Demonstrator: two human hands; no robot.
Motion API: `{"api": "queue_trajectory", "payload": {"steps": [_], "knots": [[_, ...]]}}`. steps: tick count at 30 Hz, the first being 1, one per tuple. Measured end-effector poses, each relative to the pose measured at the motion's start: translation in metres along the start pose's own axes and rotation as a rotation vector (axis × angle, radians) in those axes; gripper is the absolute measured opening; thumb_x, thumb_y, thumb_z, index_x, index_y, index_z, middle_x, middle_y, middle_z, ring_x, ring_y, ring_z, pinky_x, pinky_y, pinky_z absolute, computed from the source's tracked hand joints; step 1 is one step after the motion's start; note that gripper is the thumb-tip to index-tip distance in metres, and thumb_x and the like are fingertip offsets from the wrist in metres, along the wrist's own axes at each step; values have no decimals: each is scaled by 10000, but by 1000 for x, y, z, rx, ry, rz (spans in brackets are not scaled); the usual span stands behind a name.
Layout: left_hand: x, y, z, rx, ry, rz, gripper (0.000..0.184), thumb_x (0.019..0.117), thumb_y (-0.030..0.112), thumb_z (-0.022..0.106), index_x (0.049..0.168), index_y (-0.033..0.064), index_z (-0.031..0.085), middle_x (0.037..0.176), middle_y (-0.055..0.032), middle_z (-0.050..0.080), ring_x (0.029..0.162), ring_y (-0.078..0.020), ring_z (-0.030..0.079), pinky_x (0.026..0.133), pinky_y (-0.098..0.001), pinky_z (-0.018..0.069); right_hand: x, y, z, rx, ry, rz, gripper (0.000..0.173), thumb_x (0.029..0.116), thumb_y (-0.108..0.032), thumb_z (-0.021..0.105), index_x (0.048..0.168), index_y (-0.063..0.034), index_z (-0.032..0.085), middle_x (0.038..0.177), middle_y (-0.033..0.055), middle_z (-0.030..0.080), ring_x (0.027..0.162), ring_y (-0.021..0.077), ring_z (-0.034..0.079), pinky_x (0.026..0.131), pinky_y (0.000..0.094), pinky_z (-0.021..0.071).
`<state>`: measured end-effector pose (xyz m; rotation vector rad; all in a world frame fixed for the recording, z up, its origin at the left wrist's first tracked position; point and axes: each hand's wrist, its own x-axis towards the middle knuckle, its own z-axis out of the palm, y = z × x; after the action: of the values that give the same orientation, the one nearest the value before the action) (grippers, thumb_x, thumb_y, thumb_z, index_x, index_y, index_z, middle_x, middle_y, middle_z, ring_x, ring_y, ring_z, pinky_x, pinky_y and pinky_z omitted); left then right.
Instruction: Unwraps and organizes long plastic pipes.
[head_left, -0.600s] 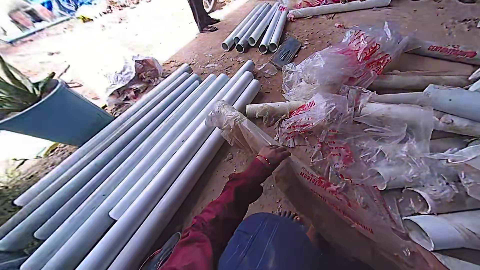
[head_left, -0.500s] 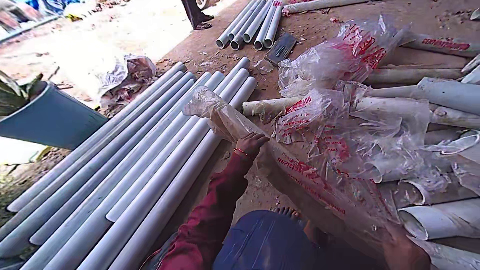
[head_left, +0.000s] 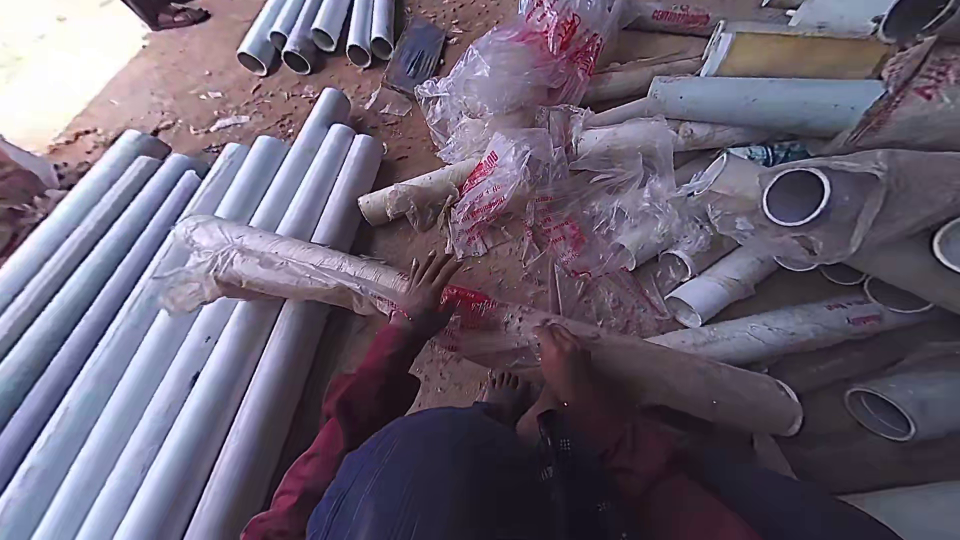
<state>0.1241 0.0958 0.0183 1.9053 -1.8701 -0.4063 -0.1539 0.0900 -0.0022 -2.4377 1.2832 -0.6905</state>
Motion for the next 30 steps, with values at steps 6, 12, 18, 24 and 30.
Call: {"api": "queue_trajectory", "payload": {"steps": [6, 12, 18, 24, 30], "knots": [[-2, 76, 91, 14, -378, 273, 625, 894, 93, 712, 1493, 63, 536, 1560, -173, 491, 1485, -457, 371, 1209, -671, 184, -11, 45, -85, 39, -366, 144, 724, 885, -215, 784, 1506, 15, 491, 1546, 214, 507, 1457, 403, 457, 1211, 642, 252], [-11, 56, 104, 37, -105, 436, 570, 834, 164, 749, 1389, 84, 649, 1423, -140, 635, 1345, -440, 556, 1108, -662, 385, 2, 111, -93, 30, -725, 425, 769, 940, -277, 765, 1575, -42, 400, 1654, 154, 367, 1546, 344, 314, 1253, 528, 222], [16, 73, 77, 223, -530, 238, 571, 1072, 479, 355, 1556, 199, 467, 1618, -62, 434, 1513, -372, 351, 1215, -651, 181, 2, 75, -97, -15, -586, 506, 357, 1084, -81, 410, 1328, 12, 654, 1204, 273, 707, 1163, 440, 668, 1022, 575, 475], [52, 81, 81, 287, -529, 128, 431, 1108, 297, 382, 1499, 224, 547, 1484, -185, 554, 1425, -434, 457, 1219, -670, 154, -87, 17, -81, -141, -46, 114, 174, 899, 31, 638, 1016, 74, 759, 948, 219, 777, 905, 350, 782, 819, 443, 626], [53, 66, 85, 208, -424, 277, 554, 1108, 418, 267, 1442, 126, 598, 1448, -185, 599, 1337, -453, 551, 1135, -631, 345, -32, 32, -145, 290, -551, 599, 589, 1070, -242, 563, 1580, -21, 370, 1475, 222, 568, 1320, 355, 596, 1125, 495, 437]]}}
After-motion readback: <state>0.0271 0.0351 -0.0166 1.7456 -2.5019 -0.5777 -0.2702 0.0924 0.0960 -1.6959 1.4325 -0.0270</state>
